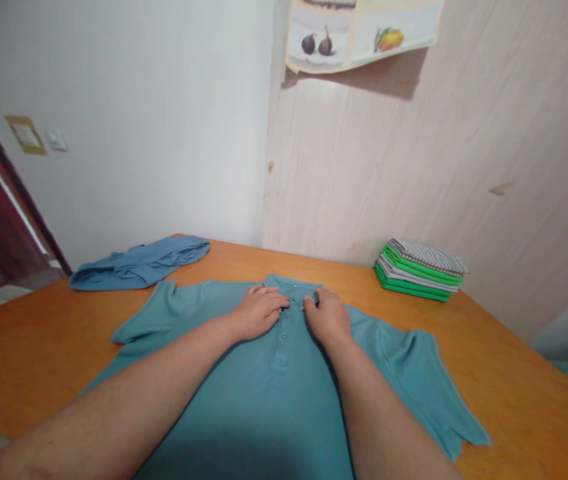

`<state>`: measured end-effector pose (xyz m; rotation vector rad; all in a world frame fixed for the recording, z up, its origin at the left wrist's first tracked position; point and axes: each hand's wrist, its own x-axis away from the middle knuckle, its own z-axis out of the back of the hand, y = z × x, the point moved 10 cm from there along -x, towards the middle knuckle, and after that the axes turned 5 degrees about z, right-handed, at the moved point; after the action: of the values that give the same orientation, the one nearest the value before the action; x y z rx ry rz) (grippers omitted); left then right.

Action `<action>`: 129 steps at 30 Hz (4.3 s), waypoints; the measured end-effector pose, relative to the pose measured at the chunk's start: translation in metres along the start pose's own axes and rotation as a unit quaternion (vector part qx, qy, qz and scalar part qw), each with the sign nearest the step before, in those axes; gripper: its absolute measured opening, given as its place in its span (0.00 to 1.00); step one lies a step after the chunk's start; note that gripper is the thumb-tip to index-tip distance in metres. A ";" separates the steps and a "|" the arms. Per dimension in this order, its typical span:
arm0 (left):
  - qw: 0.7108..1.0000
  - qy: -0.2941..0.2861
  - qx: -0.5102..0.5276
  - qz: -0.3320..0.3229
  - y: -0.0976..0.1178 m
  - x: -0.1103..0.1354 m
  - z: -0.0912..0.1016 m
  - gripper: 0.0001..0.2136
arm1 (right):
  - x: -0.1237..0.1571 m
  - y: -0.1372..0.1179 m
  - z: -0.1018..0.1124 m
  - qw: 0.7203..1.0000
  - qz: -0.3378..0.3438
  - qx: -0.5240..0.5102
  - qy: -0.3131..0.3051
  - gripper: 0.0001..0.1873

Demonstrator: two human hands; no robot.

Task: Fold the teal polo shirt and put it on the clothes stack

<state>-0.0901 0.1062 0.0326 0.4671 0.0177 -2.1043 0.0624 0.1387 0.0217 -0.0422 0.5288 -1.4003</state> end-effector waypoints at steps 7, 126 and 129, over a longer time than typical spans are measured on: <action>0.995 0.050 -0.007 0.082 -0.015 0.001 0.026 0.12 | 0.002 -0.013 0.011 0.997 0.043 -0.054 0.041 0.20; 0.984 -0.035 0.035 -0.170 0.087 0.093 0.027 0.11 | -0.021 -0.055 -0.065 0.973 0.131 0.014 -0.191 0.38; 0.983 -0.035 0.037 -0.175 0.087 0.093 0.026 0.11 | -0.032 -0.042 -0.038 0.985 0.111 -0.051 -0.123 0.36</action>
<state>-0.0724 -0.0225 0.0404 0.4592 -0.0204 -2.4728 0.0071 0.1713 0.0127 -0.2300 0.3868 -1.1302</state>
